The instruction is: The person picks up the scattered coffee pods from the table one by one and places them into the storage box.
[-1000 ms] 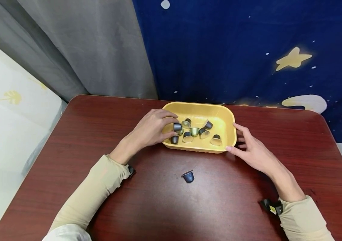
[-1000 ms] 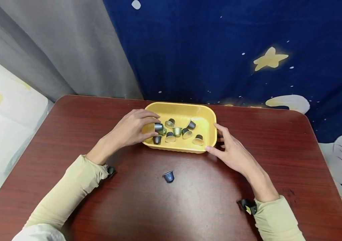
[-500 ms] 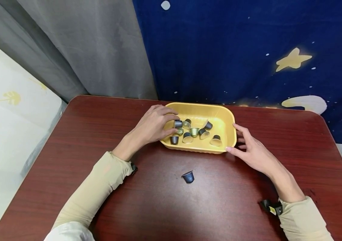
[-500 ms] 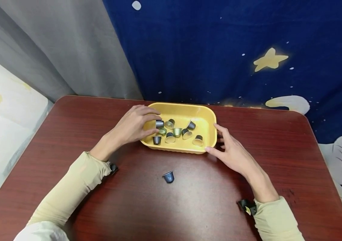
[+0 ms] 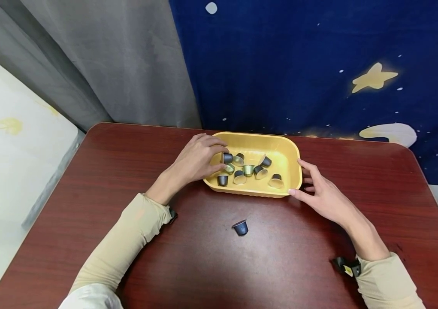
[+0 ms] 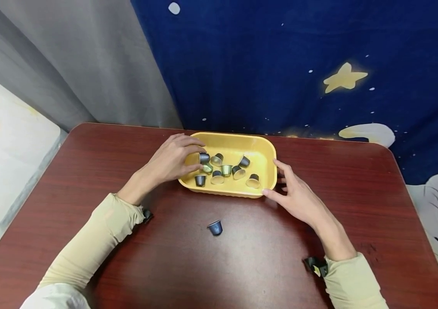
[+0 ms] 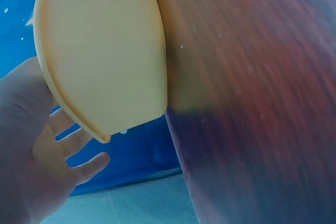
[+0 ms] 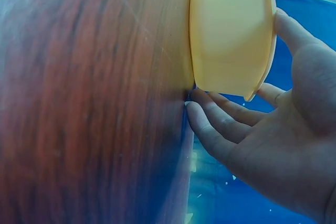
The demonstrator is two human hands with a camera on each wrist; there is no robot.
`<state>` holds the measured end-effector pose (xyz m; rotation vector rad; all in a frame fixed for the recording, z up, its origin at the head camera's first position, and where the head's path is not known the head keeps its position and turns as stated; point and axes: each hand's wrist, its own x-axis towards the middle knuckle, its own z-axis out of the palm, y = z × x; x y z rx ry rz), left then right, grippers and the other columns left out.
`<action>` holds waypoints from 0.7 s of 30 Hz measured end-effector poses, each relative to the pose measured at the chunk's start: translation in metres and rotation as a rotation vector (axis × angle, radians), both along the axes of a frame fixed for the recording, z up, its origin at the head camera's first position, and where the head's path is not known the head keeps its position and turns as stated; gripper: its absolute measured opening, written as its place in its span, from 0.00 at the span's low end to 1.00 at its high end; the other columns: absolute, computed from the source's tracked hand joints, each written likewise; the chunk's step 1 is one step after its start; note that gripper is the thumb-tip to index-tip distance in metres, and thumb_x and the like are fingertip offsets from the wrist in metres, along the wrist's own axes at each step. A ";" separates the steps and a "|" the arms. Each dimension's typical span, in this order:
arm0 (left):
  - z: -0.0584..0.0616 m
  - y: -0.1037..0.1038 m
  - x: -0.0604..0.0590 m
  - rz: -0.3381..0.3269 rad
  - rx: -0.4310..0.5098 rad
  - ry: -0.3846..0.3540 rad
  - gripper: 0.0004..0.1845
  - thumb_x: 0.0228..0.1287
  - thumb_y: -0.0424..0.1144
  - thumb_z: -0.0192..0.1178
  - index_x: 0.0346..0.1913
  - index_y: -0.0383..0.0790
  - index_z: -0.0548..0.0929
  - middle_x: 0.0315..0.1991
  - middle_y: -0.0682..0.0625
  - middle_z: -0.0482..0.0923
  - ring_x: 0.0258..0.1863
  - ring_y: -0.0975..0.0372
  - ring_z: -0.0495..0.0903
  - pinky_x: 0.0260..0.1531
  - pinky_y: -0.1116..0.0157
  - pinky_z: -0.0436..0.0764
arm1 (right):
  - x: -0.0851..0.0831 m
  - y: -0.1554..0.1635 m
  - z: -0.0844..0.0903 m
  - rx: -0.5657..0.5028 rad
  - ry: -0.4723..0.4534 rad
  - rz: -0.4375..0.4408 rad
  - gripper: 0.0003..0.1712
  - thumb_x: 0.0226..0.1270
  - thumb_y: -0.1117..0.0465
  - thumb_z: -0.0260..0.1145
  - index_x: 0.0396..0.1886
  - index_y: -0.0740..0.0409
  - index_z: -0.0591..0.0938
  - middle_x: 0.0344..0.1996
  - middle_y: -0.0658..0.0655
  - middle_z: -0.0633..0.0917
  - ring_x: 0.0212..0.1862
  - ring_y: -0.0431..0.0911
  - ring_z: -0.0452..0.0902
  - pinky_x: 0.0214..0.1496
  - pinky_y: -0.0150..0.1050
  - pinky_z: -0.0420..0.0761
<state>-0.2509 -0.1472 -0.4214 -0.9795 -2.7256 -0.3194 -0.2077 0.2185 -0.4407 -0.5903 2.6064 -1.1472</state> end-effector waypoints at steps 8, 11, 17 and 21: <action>-0.001 0.002 -0.003 0.011 -0.009 0.002 0.20 0.60 0.47 0.69 0.53 0.44 0.87 0.56 0.51 0.81 0.60 0.57 0.76 0.63 0.52 0.66 | 0.000 0.000 -0.001 0.001 -0.003 -0.005 0.49 0.68 0.50 0.69 0.80 0.47 0.51 0.63 0.66 0.72 0.60 0.60 0.75 0.58 0.57 0.76; -0.002 0.002 -0.004 0.015 -0.005 0.006 0.19 0.59 0.46 0.69 0.53 0.44 0.87 0.55 0.51 0.82 0.59 0.56 0.76 0.61 0.53 0.68 | 0.001 0.000 -0.001 0.001 -0.004 -0.008 0.49 0.68 0.50 0.69 0.80 0.47 0.51 0.63 0.65 0.72 0.60 0.60 0.75 0.58 0.57 0.76; -0.002 0.001 -0.006 0.019 0.020 0.012 0.19 0.58 0.44 0.71 0.52 0.44 0.87 0.54 0.51 0.83 0.57 0.53 0.77 0.58 0.54 0.69 | 0.000 0.000 -0.001 -0.002 0.000 -0.006 0.49 0.68 0.50 0.69 0.80 0.47 0.51 0.63 0.65 0.72 0.60 0.59 0.75 0.58 0.56 0.76; -0.002 0.001 -0.007 0.007 0.025 0.013 0.18 0.57 0.44 0.71 0.52 0.45 0.88 0.54 0.51 0.83 0.57 0.53 0.76 0.58 0.53 0.69 | 0.001 0.000 -0.001 -0.002 0.003 -0.006 0.49 0.68 0.51 0.69 0.79 0.48 0.52 0.63 0.64 0.72 0.60 0.59 0.75 0.58 0.56 0.76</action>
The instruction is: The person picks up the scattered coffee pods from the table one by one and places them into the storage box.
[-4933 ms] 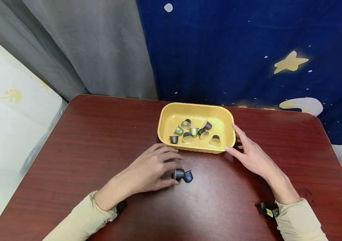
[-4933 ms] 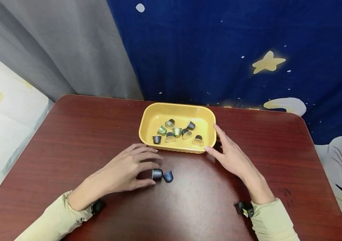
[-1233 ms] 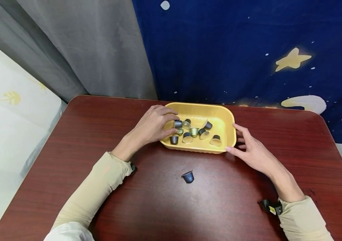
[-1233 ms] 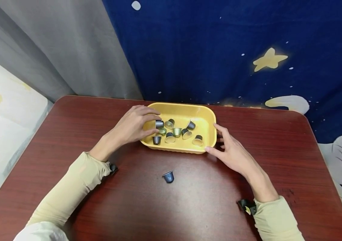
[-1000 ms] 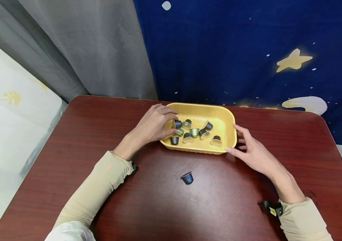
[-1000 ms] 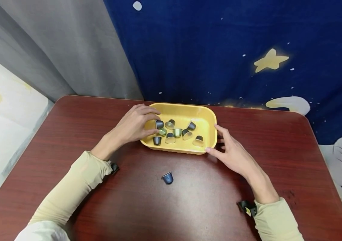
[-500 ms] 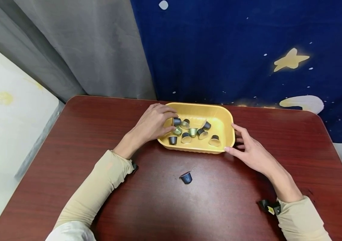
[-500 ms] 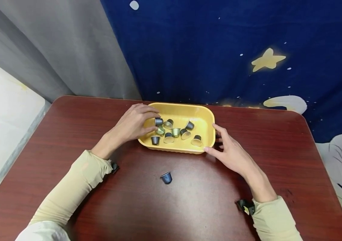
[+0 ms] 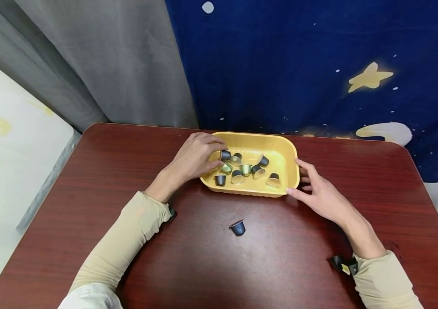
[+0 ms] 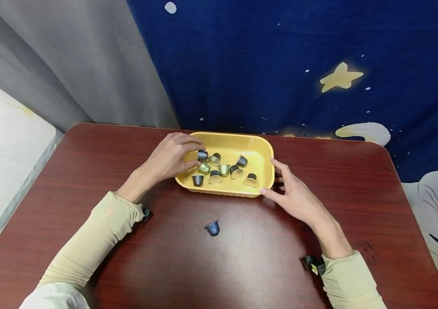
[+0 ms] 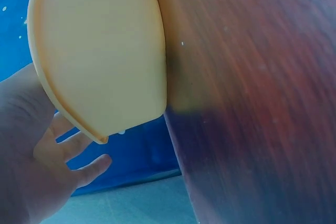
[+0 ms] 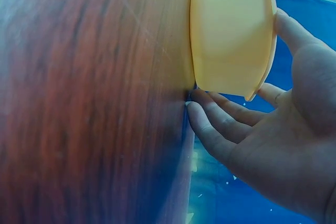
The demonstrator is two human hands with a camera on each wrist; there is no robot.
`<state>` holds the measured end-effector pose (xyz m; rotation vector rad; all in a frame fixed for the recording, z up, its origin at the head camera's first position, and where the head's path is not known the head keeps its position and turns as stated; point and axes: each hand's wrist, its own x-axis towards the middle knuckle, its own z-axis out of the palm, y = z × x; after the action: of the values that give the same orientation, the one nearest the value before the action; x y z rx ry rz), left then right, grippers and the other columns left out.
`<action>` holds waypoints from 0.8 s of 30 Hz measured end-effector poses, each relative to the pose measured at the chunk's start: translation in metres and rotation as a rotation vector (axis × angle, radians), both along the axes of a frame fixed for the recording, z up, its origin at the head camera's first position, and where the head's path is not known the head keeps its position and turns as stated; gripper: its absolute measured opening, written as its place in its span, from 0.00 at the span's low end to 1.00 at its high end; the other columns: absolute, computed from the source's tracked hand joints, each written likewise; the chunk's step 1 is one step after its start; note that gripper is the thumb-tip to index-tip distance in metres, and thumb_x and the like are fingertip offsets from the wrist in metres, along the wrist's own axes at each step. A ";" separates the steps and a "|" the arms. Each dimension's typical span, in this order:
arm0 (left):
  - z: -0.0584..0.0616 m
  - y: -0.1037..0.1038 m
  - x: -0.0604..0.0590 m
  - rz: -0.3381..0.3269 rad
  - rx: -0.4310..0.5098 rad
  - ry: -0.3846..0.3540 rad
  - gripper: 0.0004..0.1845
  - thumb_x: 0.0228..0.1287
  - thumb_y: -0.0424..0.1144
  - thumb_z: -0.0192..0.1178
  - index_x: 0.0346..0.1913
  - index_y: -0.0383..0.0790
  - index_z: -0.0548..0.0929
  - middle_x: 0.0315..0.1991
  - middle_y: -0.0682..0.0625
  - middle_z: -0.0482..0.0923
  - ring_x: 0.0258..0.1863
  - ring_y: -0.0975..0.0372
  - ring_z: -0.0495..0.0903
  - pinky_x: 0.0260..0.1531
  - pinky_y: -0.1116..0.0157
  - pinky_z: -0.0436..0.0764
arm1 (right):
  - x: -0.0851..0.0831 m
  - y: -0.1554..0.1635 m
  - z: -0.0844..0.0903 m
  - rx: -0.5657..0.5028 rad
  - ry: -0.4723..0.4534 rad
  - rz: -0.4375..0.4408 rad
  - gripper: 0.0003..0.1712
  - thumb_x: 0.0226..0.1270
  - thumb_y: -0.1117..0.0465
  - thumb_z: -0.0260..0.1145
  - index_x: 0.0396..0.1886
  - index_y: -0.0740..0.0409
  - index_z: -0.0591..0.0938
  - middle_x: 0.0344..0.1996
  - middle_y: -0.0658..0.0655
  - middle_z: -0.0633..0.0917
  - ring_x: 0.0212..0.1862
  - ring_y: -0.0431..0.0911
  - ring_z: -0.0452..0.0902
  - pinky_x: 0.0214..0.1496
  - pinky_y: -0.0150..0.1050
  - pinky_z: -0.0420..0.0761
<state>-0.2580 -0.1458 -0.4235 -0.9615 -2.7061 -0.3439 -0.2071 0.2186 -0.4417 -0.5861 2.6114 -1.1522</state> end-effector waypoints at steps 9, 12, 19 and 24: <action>-0.001 -0.001 0.001 -0.004 0.015 -0.014 0.16 0.58 0.45 0.72 0.49 0.46 0.88 0.54 0.51 0.82 0.57 0.53 0.76 0.59 0.52 0.68 | 0.000 0.000 0.000 0.007 -0.011 -0.005 0.49 0.68 0.50 0.69 0.80 0.46 0.51 0.63 0.65 0.72 0.60 0.60 0.75 0.58 0.57 0.76; 0.000 -0.001 0.002 -0.008 0.018 -0.008 0.16 0.59 0.45 0.72 0.49 0.46 0.88 0.54 0.51 0.83 0.57 0.53 0.76 0.59 0.53 0.68 | 0.000 0.000 0.000 0.013 -0.013 -0.004 0.49 0.68 0.49 0.69 0.80 0.46 0.51 0.63 0.65 0.72 0.60 0.60 0.75 0.58 0.57 0.76; 0.003 -0.001 0.003 -0.018 0.006 -0.005 0.17 0.59 0.45 0.71 0.51 0.46 0.88 0.55 0.51 0.82 0.58 0.53 0.76 0.60 0.52 0.68 | 0.000 0.000 0.001 0.020 -0.017 -0.004 0.49 0.68 0.49 0.68 0.80 0.46 0.51 0.63 0.66 0.72 0.61 0.60 0.74 0.59 0.57 0.76; 0.004 -0.001 0.005 -0.024 -0.005 -0.011 0.19 0.60 0.47 0.70 0.53 0.46 0.87 0.57 0.51 0.81 0.60 0.54 0.75 0.61 0.52 0.68 | 0.000 0.000 0.001 0.018 -0.017 -0.004 0.49 0.68 0.49 0.68 0.80 0.45 0.50 0.63 0.65 0.72 0.61 0.60 0.74 0.59 0.57 0.76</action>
<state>-0.2531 -0.1468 -0.4192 -0.9967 -2.7085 -0.3483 -0.2072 0.2187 -0.4405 -0.5655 2.6067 -1.1282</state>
